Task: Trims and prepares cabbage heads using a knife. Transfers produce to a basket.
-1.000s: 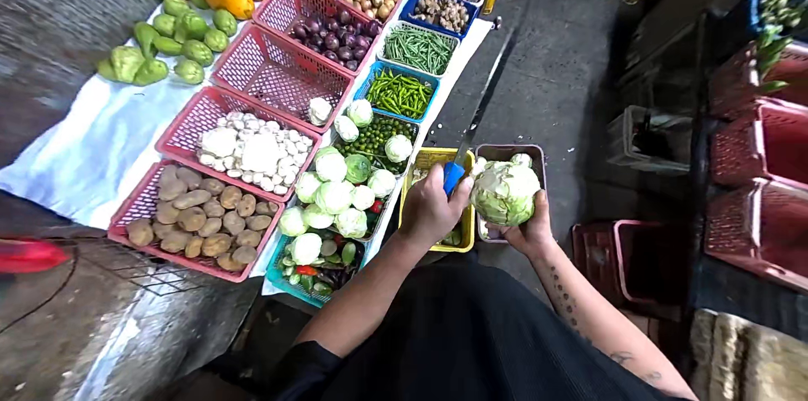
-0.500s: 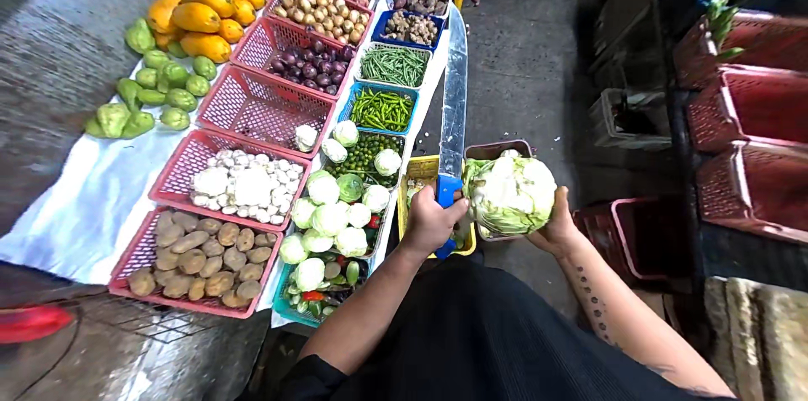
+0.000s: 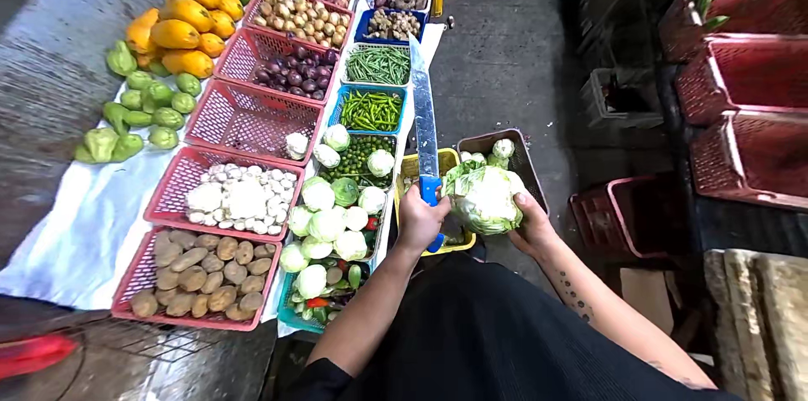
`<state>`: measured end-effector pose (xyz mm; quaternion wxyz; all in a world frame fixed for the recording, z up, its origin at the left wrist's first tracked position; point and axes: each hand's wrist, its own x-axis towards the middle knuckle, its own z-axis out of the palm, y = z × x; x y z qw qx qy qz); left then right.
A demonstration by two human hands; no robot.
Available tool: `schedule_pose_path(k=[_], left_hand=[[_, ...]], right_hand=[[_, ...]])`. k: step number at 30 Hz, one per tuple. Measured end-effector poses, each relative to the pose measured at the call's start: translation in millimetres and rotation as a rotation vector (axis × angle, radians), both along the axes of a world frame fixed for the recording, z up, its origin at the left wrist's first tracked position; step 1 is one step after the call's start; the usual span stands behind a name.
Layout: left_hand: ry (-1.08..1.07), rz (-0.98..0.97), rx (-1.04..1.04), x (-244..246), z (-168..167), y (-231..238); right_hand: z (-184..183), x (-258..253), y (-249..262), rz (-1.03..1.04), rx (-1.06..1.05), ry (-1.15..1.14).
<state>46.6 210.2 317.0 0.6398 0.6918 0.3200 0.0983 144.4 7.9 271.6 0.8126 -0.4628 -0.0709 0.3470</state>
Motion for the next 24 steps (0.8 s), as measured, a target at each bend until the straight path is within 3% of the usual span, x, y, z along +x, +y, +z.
schedule_pose_path(k=[5,13,16,19,21,24], left_hand=[[0.084,0.005,0.174,10,16,-1],[0.108,-0.046,0.278,15,17,4],[0.216,-0.064,0.318,17,9,11],[0.269,-0.089,0.26,16,-10,18],[0.269,-0.118,0.203,14,-23,21],[0.267,-0.156,0.203,9,-18,21]], right_hand=[[20,5,3,-0.076,0.067,0.115],[48,5,16,-0.139,0.255,0.343],[65,11,13,-0.089,0.351,0.448],[68,17,2,0.131,0.496,0.479],[61,19,-4,0.185,0.501,0.481],[60,24,-9,0.09,0.332,0.34]])
